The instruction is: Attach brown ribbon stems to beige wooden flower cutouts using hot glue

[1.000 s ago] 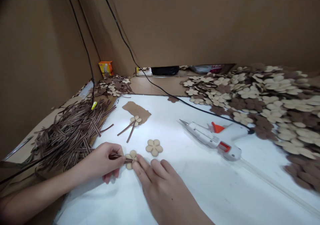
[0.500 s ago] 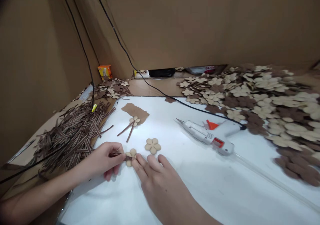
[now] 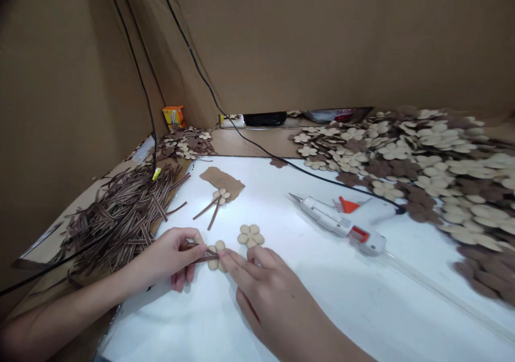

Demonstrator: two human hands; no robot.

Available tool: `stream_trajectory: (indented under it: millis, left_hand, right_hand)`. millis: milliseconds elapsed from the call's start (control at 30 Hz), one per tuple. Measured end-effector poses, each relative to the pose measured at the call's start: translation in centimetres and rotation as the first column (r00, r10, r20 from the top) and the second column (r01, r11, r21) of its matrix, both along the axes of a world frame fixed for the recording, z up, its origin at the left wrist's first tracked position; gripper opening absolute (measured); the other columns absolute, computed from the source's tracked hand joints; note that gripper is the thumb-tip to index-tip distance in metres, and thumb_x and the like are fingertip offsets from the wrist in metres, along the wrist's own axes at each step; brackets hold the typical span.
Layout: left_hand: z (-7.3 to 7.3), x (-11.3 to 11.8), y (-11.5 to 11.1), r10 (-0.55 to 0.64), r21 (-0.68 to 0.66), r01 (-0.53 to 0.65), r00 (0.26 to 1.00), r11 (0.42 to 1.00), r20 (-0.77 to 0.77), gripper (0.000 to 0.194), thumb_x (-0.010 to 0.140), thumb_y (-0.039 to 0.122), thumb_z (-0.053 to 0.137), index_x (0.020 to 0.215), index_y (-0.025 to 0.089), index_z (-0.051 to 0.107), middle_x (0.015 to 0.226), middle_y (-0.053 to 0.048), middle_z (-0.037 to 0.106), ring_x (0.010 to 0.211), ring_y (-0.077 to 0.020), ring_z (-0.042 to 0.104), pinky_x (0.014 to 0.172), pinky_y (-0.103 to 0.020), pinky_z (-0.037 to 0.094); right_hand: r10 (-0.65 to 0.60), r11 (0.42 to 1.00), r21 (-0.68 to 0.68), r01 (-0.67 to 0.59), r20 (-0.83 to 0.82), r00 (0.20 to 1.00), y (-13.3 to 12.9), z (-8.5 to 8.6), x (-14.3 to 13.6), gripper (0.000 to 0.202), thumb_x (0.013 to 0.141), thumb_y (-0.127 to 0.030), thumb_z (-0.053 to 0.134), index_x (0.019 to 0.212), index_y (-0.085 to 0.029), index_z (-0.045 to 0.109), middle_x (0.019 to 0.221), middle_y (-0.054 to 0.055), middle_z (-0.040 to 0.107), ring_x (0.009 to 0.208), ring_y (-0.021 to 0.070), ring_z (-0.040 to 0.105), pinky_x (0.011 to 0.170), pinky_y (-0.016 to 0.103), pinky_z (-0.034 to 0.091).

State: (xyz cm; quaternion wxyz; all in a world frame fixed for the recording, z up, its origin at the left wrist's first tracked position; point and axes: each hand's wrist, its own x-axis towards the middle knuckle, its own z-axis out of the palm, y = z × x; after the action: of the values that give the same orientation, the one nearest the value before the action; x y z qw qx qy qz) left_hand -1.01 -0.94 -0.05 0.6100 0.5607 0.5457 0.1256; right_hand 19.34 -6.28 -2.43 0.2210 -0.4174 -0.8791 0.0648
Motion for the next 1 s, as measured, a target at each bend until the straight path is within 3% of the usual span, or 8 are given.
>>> stream_trajectory:
  millis: [100, 300, 533, 767, 867, 933, 1000]
  left_hand:
    - [0.0, 0.0, 0.1, -0.002, -0.010, 0.002, 1.000, 1.000, -0.003, 0.022, 0.079, 0.038, 0.053, 0.072, 0.017, 0.048, 0.043, 0.005, 0.055, 0.028, -0.0069, 0.047, 0.027, -0.012, 0.032]
    - [0.2, 0.1, 0.0, 0.006, -0.016, -0.007, 1.000, 1.000, -0.026, 0.018, 0.079, 0.032, 0.052, 0.070, 0.017, 0.049, 0.044, 0.005, 0.056, 0.028, -0.0068, 0.047, 0.027, -0.013, 0.032]
    - [0.3, 0.1, -0.1, 0.015, -0.037, -0.017, 0.998, 0.999, -0.063, 0.020, 0.077, 0.033, 0.055, 0.068, 0.016, 0.050, 0.044, 0.004, 0.056, 0.028, -0.0069, 0.046, 0.027, -0.014, 0.032]
    - [0.7, 0.0, 0.4, 0.003, -0.028, -0.006, 0.994, 1.000, -0.112, 0.021, 0.076, 0.035, 0.055, 0.068, 0.018, 0.048, 0.046, 0.004, 0.057, 0.030, -0.0082, 0.048, 0.029, -0.015, 0.033]
    - [1.1, -0.4, 0.8, -0.023, 0.124, 0.049, 0.979, 0.991, -0.203, 0.024, 0.077, 0.038, 0.051, 0.065, 0.018, 0.049, 0.048, 0.002, 0.058, 0.034, -0.0090, 0.050, 0.032, -0.016, 0.034]
    - [1.5, -0.7, 1.0, -0.037, 0.272, 0.120, 0.956, 0.955, -0.291, 0.029, 0.078, 0.039, 0.048, 0.059, 0.018, 0.048, 0.046, 0.003, 0.054, 0.036, -0.0086, 0.048, 0.035, -0.017, 0.033]
    - [1.7, -1.0, 1.2, -0.081, 0.322, 0.210, 0.925, 0.923, -0.372, 0.032, 0.078, 0.040, 0.045, 0.055, 0.018, 0.048, 0.045, 0.004, 0.051, 0.037, -0.0085, 0.045, 0.037, -0.018, 0.032]
  right_hand:
    - [0.010, 0.994, 0.106, -0.011, 0.011, 1.000, 0.1, 0.4, -0.1, 0.044, 0.087, -0.009, 0.034, 0.128, -0.014, 0.049, 0.111, 0.004, 0.066, 0.091, 0.0185, 0.054, 0.074, 0.029, 0.051]
    - [0.028, 0.937, 0.333, -0.102, 0.221, 0.975, 0.3, 0.1, -0.3, 0.040, 0.084, -0.008, 0.037, 0.118, -0.008, 0.058, 0.120, 0.009, 0.062, 0.084, 0.0214, 0.056, 0.073, 0.035, 0.051]
    - [0.019, 0.931, 0.341, -0.130, 0.311, 0.950, 0.2, -1.5, -0.3, 0.043, 0.080, -0.007, 0.039, 0.121, -0.004, 0.055, 0.125, 0.013, 0.057, 0.086, 0.0259, 0.052, 0.067, 0.038, 0.049]
    - [-0.029, 0.937, 0.336, -0.091, 0.335, 0.942, -0.2, -1.0, -0.7, 0.057, 0.067, -0.003, 0.039, 0.121, -0.006, 0.055, 0.125, 0.011, 0.057, 0.088, 0.0267, 0.051, 0.065, 0.039, 0.050]
    - [-0.053, 0.926, 0.369, -0.083, 0.343, 0.938, -0.5, -0.8, -1.1, 0.055, 0.067, -0.002, 0.039, 0.119, -0.003, 0.057, 0.123, 0.012, 0.059, 0.088, 0.0272, 0.051, 0.065, 0.039, 0.051]
    - [-0.087, 0.930, 0.365, -0.047, 0.343, 0.935, -0.7, -0.9, -1.4, 0.053, 0.068, 0.000, 0.040, 0.118, -0.003, 0.057, 0.119, 0.012, 0.061, 0.086, 0.0262, 0.051, 0.065, 0.039, 0.051]
    - [-0.124, 0.932, 0.364, -0.008, 0.338, 0.933, -0.7, -1.1, -1.5, 0.053, 0.068, 0.001, 0.041, 0.118, -0.003, 0.056, 0.117, 0.012, 0.062, 0.087, 0.0255, 0.052, 0.066, 0.038, 0.051]
